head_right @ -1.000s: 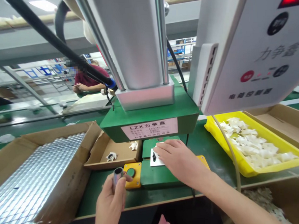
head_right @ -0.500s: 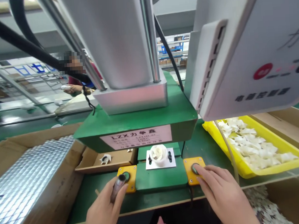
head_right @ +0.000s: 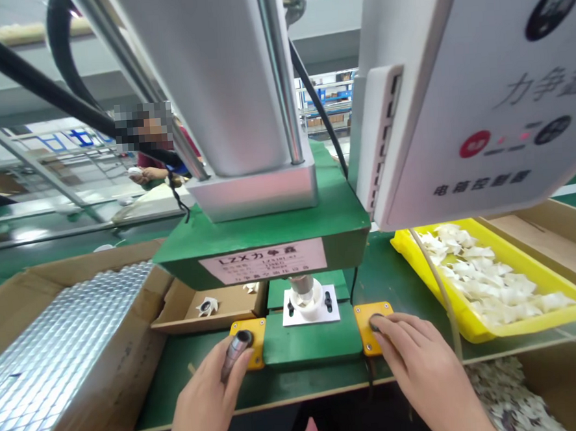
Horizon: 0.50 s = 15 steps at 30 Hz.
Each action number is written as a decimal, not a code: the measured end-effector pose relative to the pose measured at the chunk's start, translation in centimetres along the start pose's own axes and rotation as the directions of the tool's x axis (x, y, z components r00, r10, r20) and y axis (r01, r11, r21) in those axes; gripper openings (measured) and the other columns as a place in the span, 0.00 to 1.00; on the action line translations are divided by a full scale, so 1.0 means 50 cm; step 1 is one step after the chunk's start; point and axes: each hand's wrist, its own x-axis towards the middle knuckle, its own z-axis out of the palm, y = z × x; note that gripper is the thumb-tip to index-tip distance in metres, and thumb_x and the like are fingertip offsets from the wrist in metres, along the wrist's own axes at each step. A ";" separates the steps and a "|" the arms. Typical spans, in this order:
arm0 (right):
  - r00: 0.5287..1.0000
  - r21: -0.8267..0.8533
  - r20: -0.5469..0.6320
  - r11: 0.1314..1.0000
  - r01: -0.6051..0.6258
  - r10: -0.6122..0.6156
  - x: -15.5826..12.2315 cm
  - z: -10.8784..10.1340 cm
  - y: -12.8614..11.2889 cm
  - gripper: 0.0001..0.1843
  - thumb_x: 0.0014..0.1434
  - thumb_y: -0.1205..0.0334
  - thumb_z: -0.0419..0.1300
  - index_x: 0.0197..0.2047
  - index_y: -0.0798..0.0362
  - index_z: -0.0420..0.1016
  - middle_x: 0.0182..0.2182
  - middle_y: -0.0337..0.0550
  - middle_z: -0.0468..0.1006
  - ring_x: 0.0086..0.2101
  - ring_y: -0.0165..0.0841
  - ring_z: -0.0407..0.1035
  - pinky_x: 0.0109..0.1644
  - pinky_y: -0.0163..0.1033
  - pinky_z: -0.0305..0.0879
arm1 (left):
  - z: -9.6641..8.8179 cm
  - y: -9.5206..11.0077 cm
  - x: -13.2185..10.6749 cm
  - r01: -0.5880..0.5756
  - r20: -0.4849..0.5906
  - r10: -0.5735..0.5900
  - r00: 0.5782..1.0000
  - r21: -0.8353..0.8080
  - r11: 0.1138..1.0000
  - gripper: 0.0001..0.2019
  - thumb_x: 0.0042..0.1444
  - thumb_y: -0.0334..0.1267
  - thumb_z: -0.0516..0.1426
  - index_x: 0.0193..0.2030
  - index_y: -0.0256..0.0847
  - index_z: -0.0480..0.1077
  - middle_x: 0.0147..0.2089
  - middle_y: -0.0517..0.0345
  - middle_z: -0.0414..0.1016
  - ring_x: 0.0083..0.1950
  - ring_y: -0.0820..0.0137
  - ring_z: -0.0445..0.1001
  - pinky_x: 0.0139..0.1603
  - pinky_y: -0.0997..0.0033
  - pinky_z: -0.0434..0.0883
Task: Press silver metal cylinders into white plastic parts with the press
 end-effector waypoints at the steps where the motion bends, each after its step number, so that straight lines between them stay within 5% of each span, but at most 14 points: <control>1: 1.000 0.013 -0.006 1.000 -0.008 0.008 -0.001 0.002 0.000 0.12 0.63 0.59 0.55 0.50 0.48 0.66 0.42 0.38 0.75 0.47 0.34 0.65 0.54 0.43 0.60 | -0.001 0.000 0.001 0.035 0.015 -0.035 0.999 -0.037 0.999 0.14 0.60 0.50 0.49 0.46 0.45 0.66 0.41 0.57 0.78 0.39 0.64 0.77 0.35 0.71 0.70; 7: 0.997 0.192 0.074 0.980 -0.045 0.031 0.036 -0.013 -0.037 0.17 0.63 0.56 0.53 0.55 0.44 0.62 0.46 0.39 0.73 0.46 0.33 0.67 0.51 0.41 0.65 | -0.030 0.024 0.015 0.317 0.136 -0.287 0.948 -0.414 0.853 0.18 0.56 0.52 0.51 0.47 0.44 0.69 0.38 0.55 0.79 0.39 0.63 0.77 0.36 0.69 0.73; 11: 0.985 0.475 0.111 0.863 -0.171 0.134 0.135 -0.038 -0.109 0.23 0.61 0.53 0.54 0.59 0.44 0.56 0.46 0.42 0.71 0.37 0.30 0.70 0.42 0.38 0.69 | -0.054 0.093 0.019 0.364 0.232 -0.313 0.921 -0.799 0.479 0.19 0.56 0.53 0.51 0.49 0.43 0.66 0.36 0.55 0.78 0.14 0.78 0.62 0.13 0.78 0.60; 15: 0.989 0.745 0.094 0.650 -0.147 0.116 0.246 -0.041 -0.181 0.18 0.59 0.50 0.56 0.49 0.50 0.63 0.40 0.44 0.71 0.38 0.33 0.69 0.34 0.35 0.68 | -0.059 0.154 0.015 0.441 0.397 -0.221 0.891 -0.872 0.211 0.19 0.55 0.54 0.53 0.46 0.42 0.66 0.32 0.56 0.76 0.12 0.83 0.54 0.10 0.82 0.53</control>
